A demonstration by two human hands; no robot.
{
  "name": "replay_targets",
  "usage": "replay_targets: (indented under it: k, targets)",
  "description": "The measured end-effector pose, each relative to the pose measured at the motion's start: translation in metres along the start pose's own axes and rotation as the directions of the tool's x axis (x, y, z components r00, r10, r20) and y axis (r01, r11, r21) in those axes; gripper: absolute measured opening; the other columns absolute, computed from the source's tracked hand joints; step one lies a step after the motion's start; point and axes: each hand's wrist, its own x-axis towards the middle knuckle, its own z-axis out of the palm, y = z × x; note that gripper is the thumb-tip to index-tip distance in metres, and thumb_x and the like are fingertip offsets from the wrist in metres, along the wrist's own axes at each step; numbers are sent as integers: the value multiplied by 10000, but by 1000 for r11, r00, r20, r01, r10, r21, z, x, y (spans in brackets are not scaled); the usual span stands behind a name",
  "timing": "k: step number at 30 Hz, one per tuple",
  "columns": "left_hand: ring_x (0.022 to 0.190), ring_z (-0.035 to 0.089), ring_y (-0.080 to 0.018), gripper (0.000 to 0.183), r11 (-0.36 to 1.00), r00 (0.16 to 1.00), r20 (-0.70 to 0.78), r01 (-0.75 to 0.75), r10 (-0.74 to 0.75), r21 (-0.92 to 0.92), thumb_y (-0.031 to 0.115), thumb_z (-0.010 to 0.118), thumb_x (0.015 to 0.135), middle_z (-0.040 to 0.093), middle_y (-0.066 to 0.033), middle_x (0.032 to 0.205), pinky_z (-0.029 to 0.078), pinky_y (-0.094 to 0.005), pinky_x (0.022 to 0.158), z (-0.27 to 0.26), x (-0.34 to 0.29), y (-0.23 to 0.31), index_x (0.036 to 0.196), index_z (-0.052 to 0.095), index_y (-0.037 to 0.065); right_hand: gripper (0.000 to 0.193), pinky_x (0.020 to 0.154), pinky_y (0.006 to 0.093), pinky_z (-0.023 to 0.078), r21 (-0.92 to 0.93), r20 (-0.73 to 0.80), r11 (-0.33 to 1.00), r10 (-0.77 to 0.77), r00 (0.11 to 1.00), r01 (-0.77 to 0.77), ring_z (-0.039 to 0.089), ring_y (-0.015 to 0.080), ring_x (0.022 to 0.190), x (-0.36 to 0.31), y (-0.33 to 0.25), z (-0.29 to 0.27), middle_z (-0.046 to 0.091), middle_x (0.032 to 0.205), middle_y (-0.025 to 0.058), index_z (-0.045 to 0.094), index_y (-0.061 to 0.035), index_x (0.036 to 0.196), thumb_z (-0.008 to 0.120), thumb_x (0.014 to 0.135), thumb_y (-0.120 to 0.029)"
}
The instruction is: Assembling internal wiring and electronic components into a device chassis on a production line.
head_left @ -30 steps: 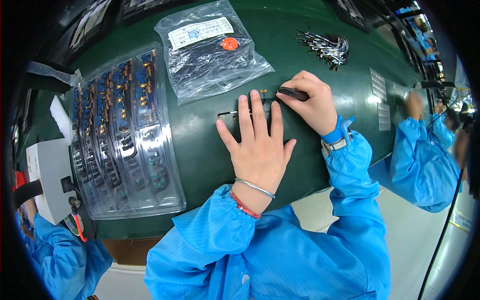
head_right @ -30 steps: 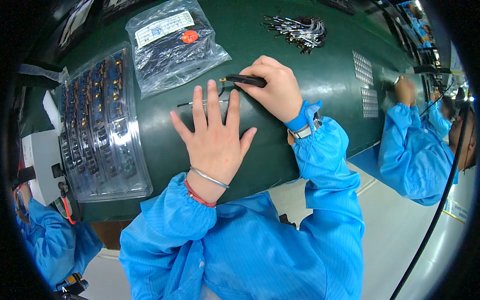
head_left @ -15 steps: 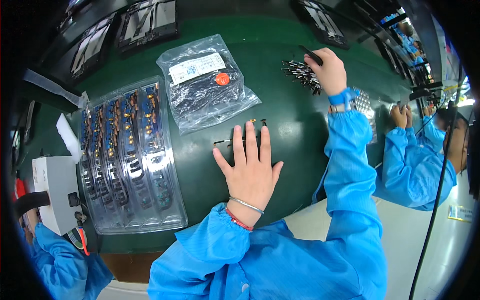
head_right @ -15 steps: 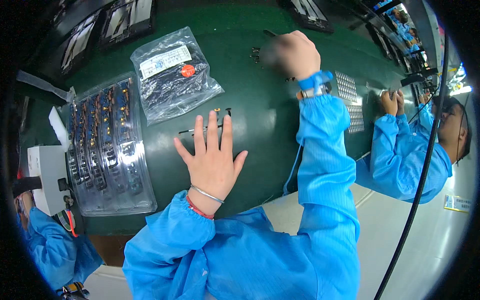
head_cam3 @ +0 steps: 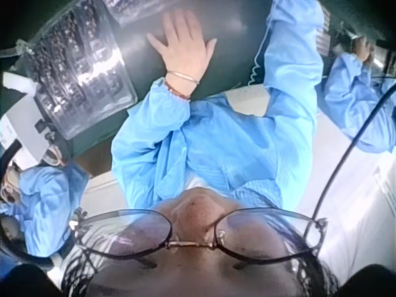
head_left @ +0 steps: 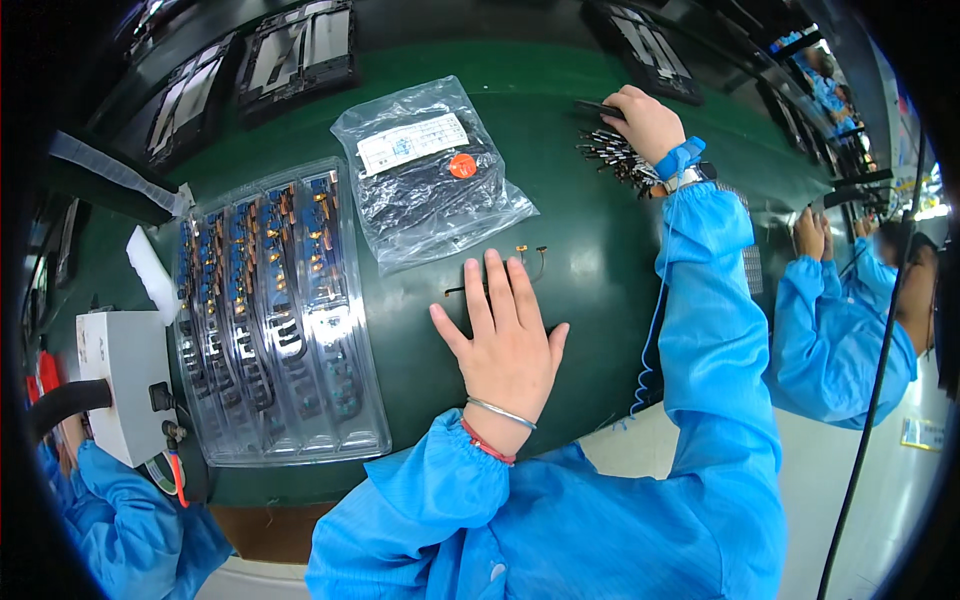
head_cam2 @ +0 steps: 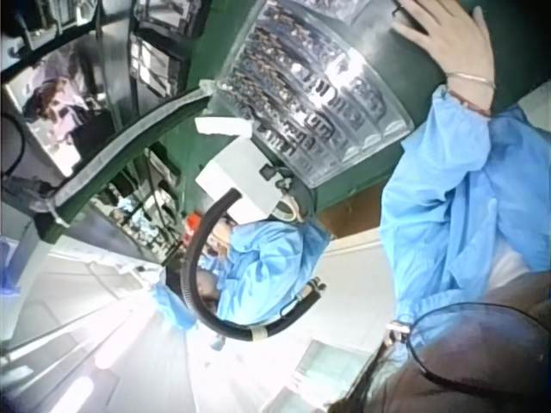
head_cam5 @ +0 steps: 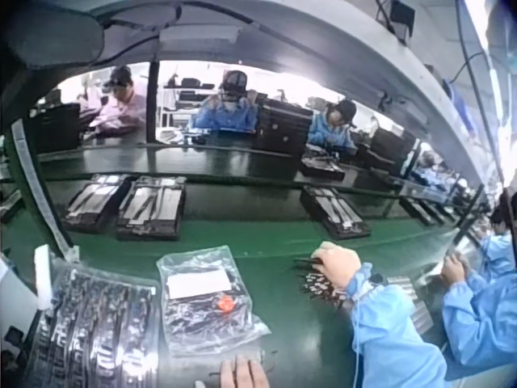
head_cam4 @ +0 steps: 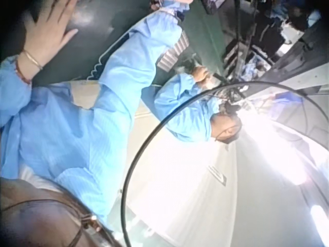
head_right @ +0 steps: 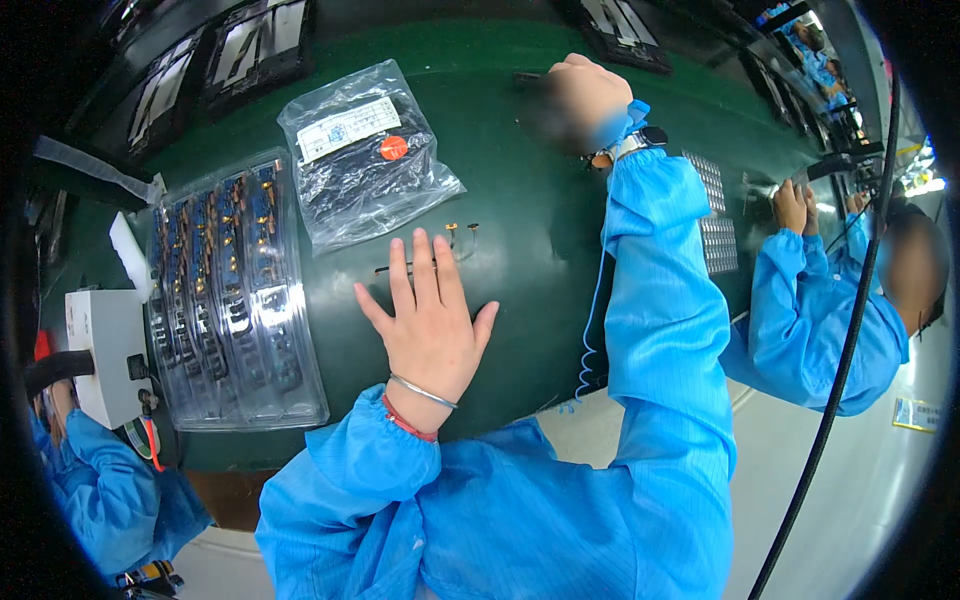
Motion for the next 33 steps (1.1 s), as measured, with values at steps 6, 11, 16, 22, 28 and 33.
replay_targets:
  k: [6, 11, 16, 22, 28, 33]
  targets:
    - [1330, 265, -316, 717, 999, 999, 4, 36, -37, 37, 459, 617, 757, 320, -148, 1418, 175, -652, 980, -2, -1, -3, 1314, 429, 48, 194, 722, 384, 484, 356, -62, 934, -18, 998, 39, 583, 329, 840, -56, -62, -38, 581, 887, 140, 624, -41, 920, 632, 787, -181]
    - [1327, 248, -328, 676, 999, 1000, 9, 12, -12, 40, 458, 594, 778, 312, -142, 1413, 185, -662, 965, -3, -3, -2, 1302, 432, 62, 156, 648, 327, 462, 500, 118, 849, 127, 985, -169, 576, 256, 735, -115, -111, -29, 560, 793, 117, 637, -8, 875, 675, 727, -41]
    - [1322, 255, -330, 671, 998, 1000, 1, -2, 2, 55, 455, 594, 779, 319, -144, 1408, 188, -663, 960, -3, -3, 0, 1302, 433, 68, 205, 632, 315, 464, 717, 42, 671, 233, 972, -192, 587, 234, 713, -123, -98, -17, 587, 803, 94, 678, -47, 908, 715, 710, -86]
    - [1319, 258, -332, 670, 999, 1000, 14, 4, -5, 53, 453, 592, 781, 320, -147, 1407, 183, -669, 958, -2, -2, -1, 1303, 432, 66, 206, 630, 301, 464, 693, 11, 709, 172, 985, -132, 589, 221, 712, -119, -94, -14, 591, 800, 84, 679, -42, 923, 705, 720, -65]
    - [1322, 253, -333, 664, 1000, 1000, 16, 2, -2, 20, 452, 590, 784, 319, -149, 1407, 173, -674, 960, -2, -3, -1, 1303, 433, 68, 163, 632, 315, 463, 668, -22, 742, 101, 995, -61, 590, 236, 717, -116, -98, -15, 584, 799, 94, 678, -34, 893, 691, 735, -70]
    - [1323, 252, -333, 666, 1000, 1000, 11, -7, 7, 17, 452, 591, 785, 317, -147, 1409, 170, -674, 962, -2, -3, 0, 1305, 431, 69, 138, 636, 314, 463, 628, 2, 772, 120, 993, -95, 588, 251, 719, -102, -97, -13, 574, 783, 102, 673, -25, 873, 678, 754, -95]
